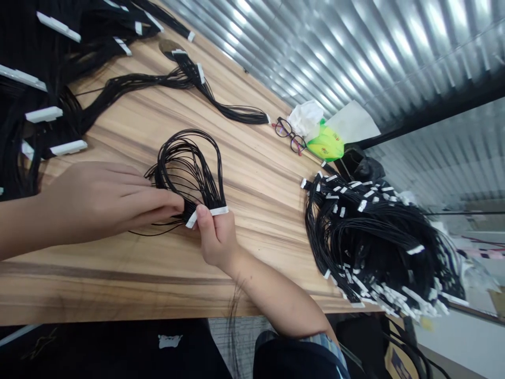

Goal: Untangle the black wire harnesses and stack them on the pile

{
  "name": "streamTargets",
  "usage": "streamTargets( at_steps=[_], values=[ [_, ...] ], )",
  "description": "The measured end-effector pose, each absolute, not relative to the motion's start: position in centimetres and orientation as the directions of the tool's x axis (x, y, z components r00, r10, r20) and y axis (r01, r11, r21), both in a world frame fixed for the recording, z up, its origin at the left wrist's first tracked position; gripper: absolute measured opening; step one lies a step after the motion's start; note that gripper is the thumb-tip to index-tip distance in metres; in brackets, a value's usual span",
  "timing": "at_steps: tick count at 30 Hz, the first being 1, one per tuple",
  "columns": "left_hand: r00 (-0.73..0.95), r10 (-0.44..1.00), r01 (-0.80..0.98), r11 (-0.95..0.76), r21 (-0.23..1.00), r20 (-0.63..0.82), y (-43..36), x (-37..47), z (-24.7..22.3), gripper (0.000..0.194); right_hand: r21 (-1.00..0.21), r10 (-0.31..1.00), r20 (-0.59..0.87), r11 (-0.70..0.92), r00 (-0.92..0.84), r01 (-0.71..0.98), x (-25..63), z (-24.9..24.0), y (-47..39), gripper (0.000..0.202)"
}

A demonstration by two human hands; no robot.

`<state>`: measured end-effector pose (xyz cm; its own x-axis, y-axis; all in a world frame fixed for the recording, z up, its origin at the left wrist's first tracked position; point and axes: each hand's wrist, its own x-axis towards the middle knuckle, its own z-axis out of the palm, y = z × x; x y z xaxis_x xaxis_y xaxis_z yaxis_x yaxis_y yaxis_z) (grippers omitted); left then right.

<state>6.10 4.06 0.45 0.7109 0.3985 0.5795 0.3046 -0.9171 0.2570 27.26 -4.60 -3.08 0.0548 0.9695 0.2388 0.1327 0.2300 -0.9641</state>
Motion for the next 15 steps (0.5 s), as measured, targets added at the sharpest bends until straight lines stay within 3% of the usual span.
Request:
streamTargets(
  at_steps=[4, 8, 12, 15],
  values=[
    [0.786, 0.214, 0.266, -0.964, -0.004, 0.58, 4.6, 6.6, 1.3, 0.033, -0.97, 0.978, 0.196, 0.184, 0.065, 0.16, 27.3, -3.3, -4.5, 0.045],
    [0.749, 0.117, 0.148, -0.989, 0.007, 0.652, 4.5, 6.3, 1.6, 0.035, -0.99, 0.968, 0.13, 0.117, 0.215, 0.072, 27.2, -3.5, -4.1, 0.052],
    [0.732, 0.083, -0.062, -0.98, 0.188, 0.676, 3.5, 5.8, 1.6, 0.042, -0.984, 0.934, 0.173, 0.177, 0.314, 0.016, 27.1, -3.7, -4.0, 0.046],
    [0.722, 0.118, 0.037, -0.99, 0.133, 0.682, 4.0, 4.9, 2.3, 0.039, -0.98, 0.916, 0.182, 0.197, 0.356, -0.007, 26.9, -3.7, -4.1, 0.039]
  ],
)
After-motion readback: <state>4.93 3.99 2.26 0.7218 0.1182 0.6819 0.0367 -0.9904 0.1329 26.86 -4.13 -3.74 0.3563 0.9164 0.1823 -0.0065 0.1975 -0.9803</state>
